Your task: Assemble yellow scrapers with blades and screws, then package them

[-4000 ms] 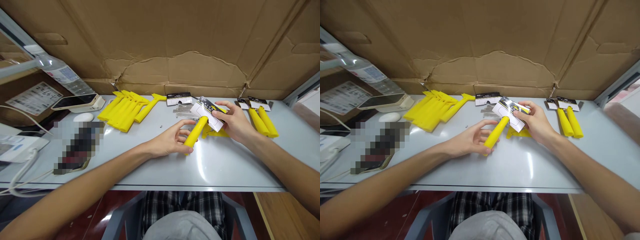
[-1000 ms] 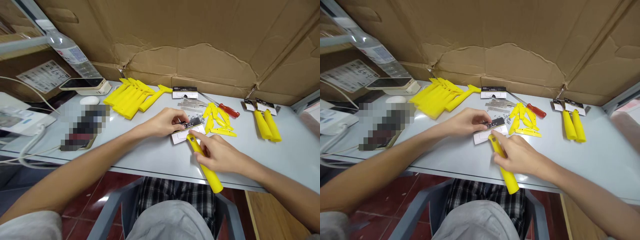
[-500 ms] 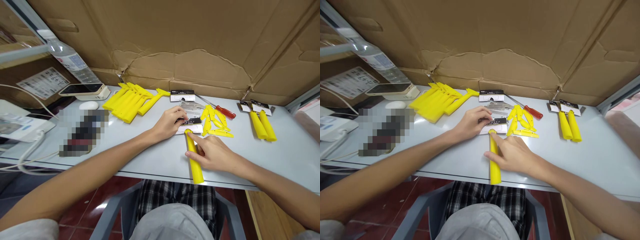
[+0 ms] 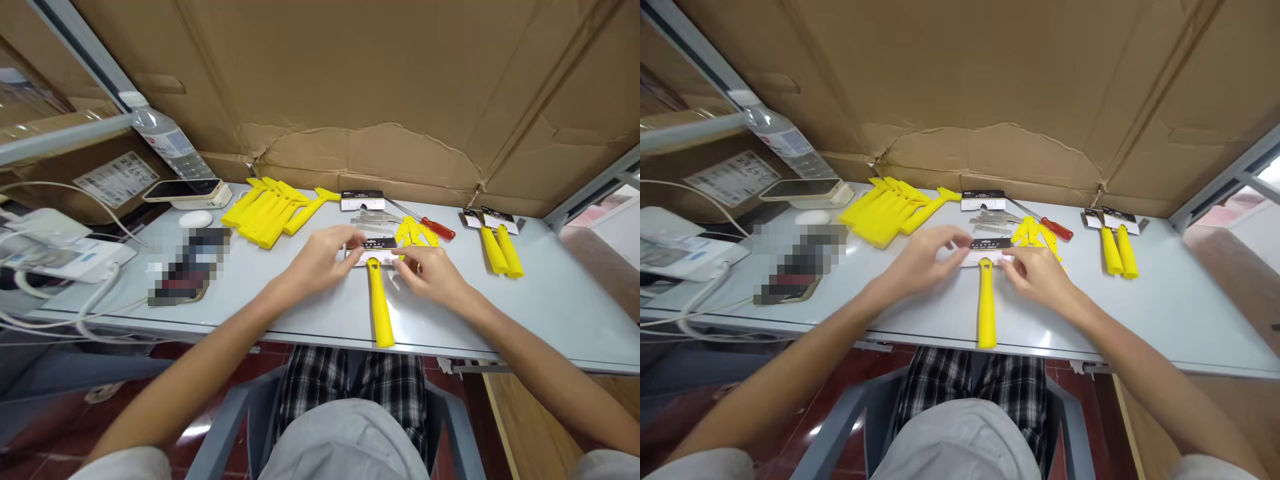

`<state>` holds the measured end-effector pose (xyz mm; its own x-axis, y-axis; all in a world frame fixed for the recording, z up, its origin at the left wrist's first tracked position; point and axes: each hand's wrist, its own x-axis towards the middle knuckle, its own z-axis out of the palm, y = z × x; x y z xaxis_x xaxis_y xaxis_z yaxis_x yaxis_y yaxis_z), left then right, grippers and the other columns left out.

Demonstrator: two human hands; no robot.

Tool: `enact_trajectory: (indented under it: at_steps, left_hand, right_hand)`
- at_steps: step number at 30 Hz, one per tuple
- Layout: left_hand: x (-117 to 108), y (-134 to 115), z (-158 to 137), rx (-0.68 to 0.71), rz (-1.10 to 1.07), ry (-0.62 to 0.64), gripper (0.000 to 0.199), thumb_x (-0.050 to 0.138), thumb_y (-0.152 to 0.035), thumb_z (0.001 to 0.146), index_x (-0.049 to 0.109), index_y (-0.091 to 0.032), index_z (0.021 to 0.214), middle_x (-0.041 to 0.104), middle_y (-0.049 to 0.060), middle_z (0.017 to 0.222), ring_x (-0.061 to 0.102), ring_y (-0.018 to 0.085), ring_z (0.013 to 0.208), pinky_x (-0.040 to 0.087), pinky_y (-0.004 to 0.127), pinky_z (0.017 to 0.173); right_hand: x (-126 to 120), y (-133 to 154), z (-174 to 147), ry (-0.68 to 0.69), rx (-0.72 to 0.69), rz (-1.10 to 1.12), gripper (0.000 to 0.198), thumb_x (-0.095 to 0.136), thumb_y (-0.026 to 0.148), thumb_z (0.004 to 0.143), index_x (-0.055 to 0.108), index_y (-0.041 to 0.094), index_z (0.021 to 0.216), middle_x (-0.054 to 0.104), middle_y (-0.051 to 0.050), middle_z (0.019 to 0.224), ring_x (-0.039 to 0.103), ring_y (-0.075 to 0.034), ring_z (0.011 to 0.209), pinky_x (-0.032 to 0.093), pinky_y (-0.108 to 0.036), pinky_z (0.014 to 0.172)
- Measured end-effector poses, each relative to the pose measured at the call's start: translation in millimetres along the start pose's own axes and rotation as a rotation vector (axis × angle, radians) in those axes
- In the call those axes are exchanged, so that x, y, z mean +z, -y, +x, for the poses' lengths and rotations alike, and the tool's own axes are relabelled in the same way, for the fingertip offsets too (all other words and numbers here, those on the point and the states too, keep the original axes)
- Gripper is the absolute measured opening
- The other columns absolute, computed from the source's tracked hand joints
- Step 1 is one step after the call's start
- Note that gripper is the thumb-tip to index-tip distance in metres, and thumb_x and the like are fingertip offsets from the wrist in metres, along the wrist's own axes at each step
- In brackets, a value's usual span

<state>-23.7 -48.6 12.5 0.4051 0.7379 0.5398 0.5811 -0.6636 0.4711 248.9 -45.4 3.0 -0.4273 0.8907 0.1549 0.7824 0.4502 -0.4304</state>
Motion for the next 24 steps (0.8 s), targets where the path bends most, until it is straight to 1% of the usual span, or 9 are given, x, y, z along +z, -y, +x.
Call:
enact_trajectory:
  at_steps: [3, 6, 8, 11, 14, 17, 20, 22, 24]
  left_hand:
    - [7, -2, -22, -0.028, 0.159, 0.091, 0.024, 0.061, -0.027, 0.105, 0.07, -0.016, 0.123, 0.075, 0.013, 0.123, 0.069, 0.028, 0.118, 0.056, 0.047, 0.107]
    - [15, 9, -27, -0.096, 0.311, 0.158, 0.034, 0.064, -0.031, 0.103, 0.071, -0.014, 0.132, 0.069, 0.017, 0.136, 0.065, 0.034, 0.124, 0.053, 0.051, 0.111]
    - [19, 17, -21, -0.107, 0.376, 0.218, 0.034, 0.057, -0.03, 0.107, 0.074, -0.015, 0.131, 0.072, 0.016, 0.132, 0.066, 0.033, 0.122, 0.053, 0.05, 0.11]
    - [22, 23, -11, -0.142, 0.451, 0.265, 0.037, 0.052, -0.029, 0.109, 0.073, -0.015, 0.135, 0.075, 0.015, 0.127, 0.066, 0.033, 0.117, 0.054, 0.05, 0.107]
    - [23, 23, -10, -0.152, 0.477, 0.258, 0.041, 0.049, -0.028, 0.109, 0.07, -0.014, 0.141, 0.074, 0.017, 0.131, 0.066, 0.034, 0.12, 0.053, 0.051, 0.107]
    - [23, 18, -23, -0.171, 0.463, 0.205, 0.052, 0.049, -0.03, 0.109, 0.057, -0.005, 0.154, 0.07, 0.022, 0.141, 0.063, 0.036, 0.13, 0.051, 0.052, 0.113]
    - [21, 10, -48, -0.202, 0.442, 0.175, 0.058, 0.048, -0.035, 0.109, 0.053, -0.001, 0.156, 0.064, 0.025, 0.151, 0.061, 0.037, 0.139, 0.048, 0.051, 0.119]
    - [22, 5, -65, -0.209, 0.43, 0.206, 0.06, 0.047, -0.039, 0.11, 0.054, -0.001, 0.155, 0.061, 0.025, 0.157, 0.057, 0.037, 0.146, 0.044, 0.05, 0.125]
    - [24, 0, -78, -0.21, 0.447, 0.218, 0.057, 0.044, -0.041, 0.111, 0.059, -0.004, 0.152, 0.052, 0.023, 0.167, 0.05, 0.038, 0.154, 0.035, 0.053, 0.132]
  right_hand:
    - [10, -10, -3, -0.142, -0.165, -0.234, 0.049, 0.042, 0.051, 0.105, 0.073, 0.027, 0.136, 0.067, -0.006, 0.129, 0.054, -0.012, 0.116, 0.04, -0.026, 0.101]
    - [16, -21, 2, -0.096, -0.256, -0.389, 0.047, 0.04, 0.05, 0.107, 0.072, 0.032, 0.136, 0.061, -0.004, 0.142, 0.047, -0.017, 0.128, 0.035, -0.031, 0.107]
    - [18, -27, 8, -0.051, -0.256, -0.428, 0.048, 0.035, 0.049, 0.108, 0.069, 0.034, 0.139, 0.06, -0.003, 0.143, 0.045, -0.017, 0.127, 0.033, -0.031, 0.106]
    - [21, -31, 15, -0.052, -0.244, -0.437, 0.052, 0.032, 0.048, 0.108, 0.063, 0.033, 0.147, 0.056, -0.005, 0.149, 0.044, -0.017, 0.126, 0.032, -0.03, 0.107]
    - [21, -27, 12, -0.036, -0.192, -0.439, 0.057, 0.03, 0.05, 0.108, 0.058, 0.031, 0.153, 0.048, -0.006, 0.157, 0.042, -0.019, 0.13, 0.034, -0.034, 0.112]
    - [16, -17, -3, -0.019, -0.102, -0.416, 0.062, 0.031, 0.053, 0.106, 0.053, 0.029, 0.159, 0.039, -0.007, 0.165, 0.039, -0.024, 0.14, 0.035, -0.039, 0.117]
    - [7, -5, -28, -0.053, 0.025, -0.302, 0.061, 0.03, 0.055, 0.106, 0.061, 0.027, 0.15, 0.05, -0.008, 0.156, 0.044, -0.023, 0.142, 0.037, -0.04, 0.118]
    - [2, 3, -45, -0.077, 0.104, -0.159, 0.061, 0.03, 0.056, 0.106, 0.072, 0.022, 0.133, 0.062, -0.009, 0.138, 0.055, -0.016, 0.126, 0.041, -0.032, 0.113]
    - [-2, 10, -57, -0.125, 0.179, -0.014, 0.062, 0.031, 0.057, 0.106, 0.075, 0.017, 0.12, 0.069, -0.008, 0.119, 0.06, -0.007, 0.102, 0.043, -0.023, 0.101]
